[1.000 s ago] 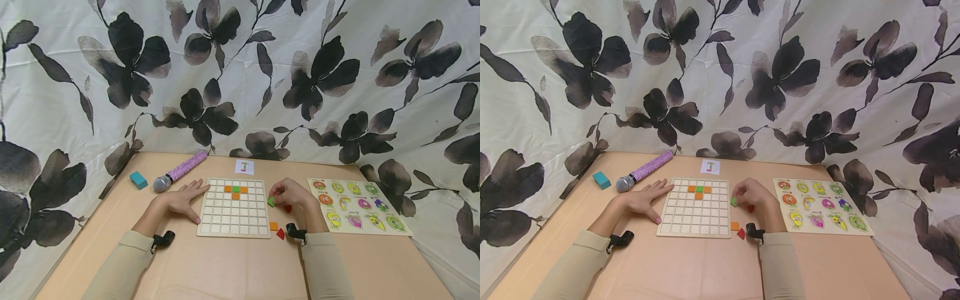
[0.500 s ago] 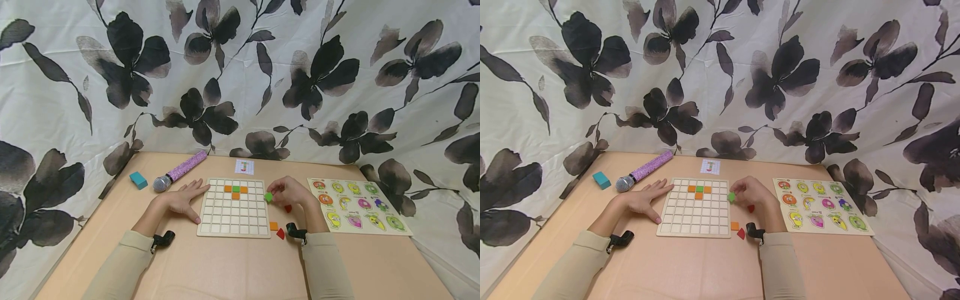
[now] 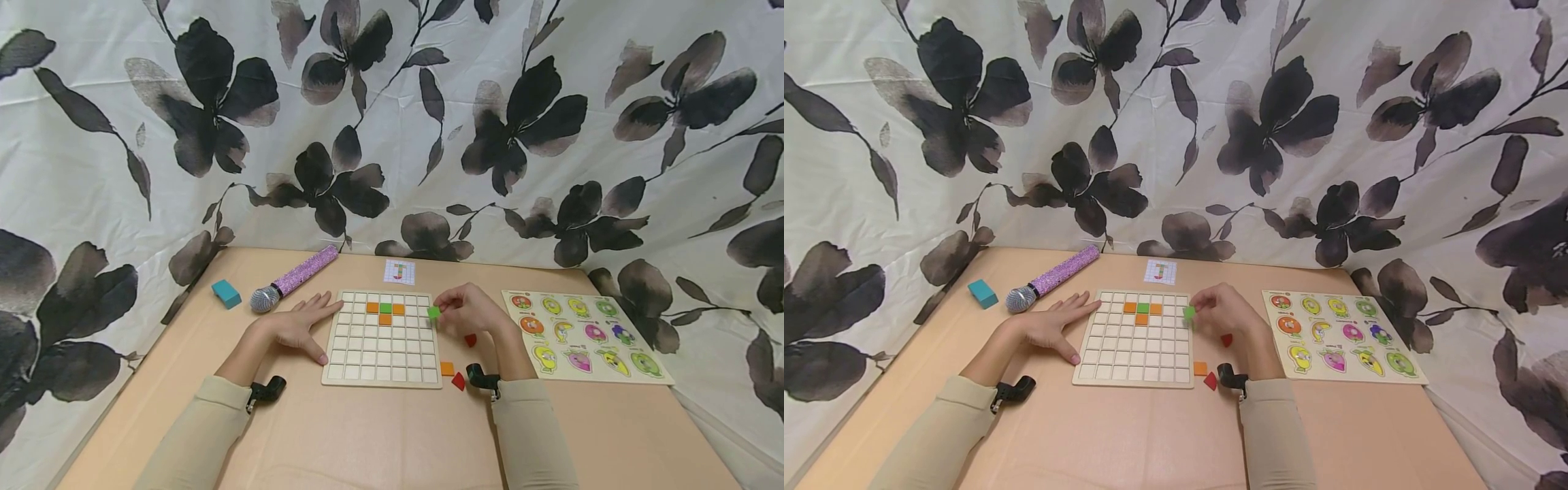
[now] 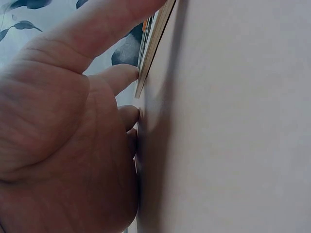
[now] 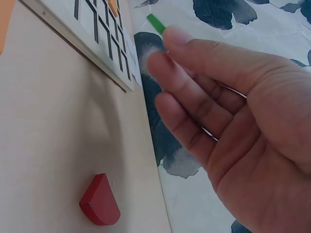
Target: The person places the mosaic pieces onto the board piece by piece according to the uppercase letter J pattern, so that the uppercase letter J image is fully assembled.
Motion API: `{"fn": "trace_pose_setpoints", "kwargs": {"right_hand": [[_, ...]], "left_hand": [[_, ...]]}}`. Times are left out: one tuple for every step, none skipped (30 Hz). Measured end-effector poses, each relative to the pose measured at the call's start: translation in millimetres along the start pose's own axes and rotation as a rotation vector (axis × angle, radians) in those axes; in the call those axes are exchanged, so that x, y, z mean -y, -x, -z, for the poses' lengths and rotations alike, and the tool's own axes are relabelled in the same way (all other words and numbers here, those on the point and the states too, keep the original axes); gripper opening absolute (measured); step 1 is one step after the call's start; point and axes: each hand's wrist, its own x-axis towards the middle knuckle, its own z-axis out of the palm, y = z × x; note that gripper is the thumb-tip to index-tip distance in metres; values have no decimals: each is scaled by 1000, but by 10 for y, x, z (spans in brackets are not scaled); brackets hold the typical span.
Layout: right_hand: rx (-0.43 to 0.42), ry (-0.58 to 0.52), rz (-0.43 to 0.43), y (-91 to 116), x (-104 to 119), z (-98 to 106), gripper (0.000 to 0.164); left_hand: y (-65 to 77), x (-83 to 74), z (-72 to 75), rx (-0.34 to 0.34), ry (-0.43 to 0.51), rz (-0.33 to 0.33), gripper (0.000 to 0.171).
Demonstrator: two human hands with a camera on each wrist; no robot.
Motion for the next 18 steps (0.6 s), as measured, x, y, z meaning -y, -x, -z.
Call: {"fn": "trace_pose_setpoints", "kwargs": {"right_hand": [[-6, 1, 7, -5, 5, -1, 22], [-12, 1, 13, -13, 6, -4, 22], [-19, 5, 23, -20, 9, -6, 21], [-25, 8, 31, -28, 13, -9, 21], [-33, 10, 37, -35, 21, -13, 21], [-41, 13, 44, -42, 31, -19, 21], [-47, 12, 47, -48, 45, -27, 21], [-56, 12, 51, -57, 57, -38, 22], [-63, 10, 57, -62, 76, -48, 22], [-71, 8, 60, -68, 94, -61, 22], [-78, 5, 67, -74, 112, -73, 22], [-85, 5, 76, -81, 130, -86, 22], [-91, 3, 86, -87, 147, -99, 21], [-98, 7, 100, -94, 162, -109, 21], [-101, 10, 113, -100, 178, -118, 20], [-104, 14, 125, -107, 193, -128, 21], [-108, 16, 138, -114, 210, -137, 21], [-113, 19, 146, -116, 229, -145, 21]], "left_hand": [[-1, -1, 1, 1, 2, 1, 128], [-2, -2, 1, 1, 2, 2, 128], [-2, -2, 2, 1, 4, 3, 128], [-3, -3, 2, 2, 4, 2, 128], [-3, -3, 3, 2, 3, 2, 128], [-3, -5, 4, 2, 4, 1, 128], [-3, -7, 5, 3, 3, 0, 128], [-1, -10, 8, 3, 3, -1, 128], [0, -13, 10, 3, 3, -3, 128], [1, -17, 12, 3, 3, -5, 128], [2, -19, 14, 3, 5, -6, 128], [3, -22, 16, 3, 6, -8, 128], [4, -23, 17, 3, 6, -8, 128], [4, -24, 18, 3, 7, -9, 128], [4, -23, 18, 3, 7, -8, 128], [4, -21, 19, 2, 8, -5, 128], [4, -19, 19, 2, 9, -2, 128], [3, -17, 19, 3, 9, 0, 128]]}}
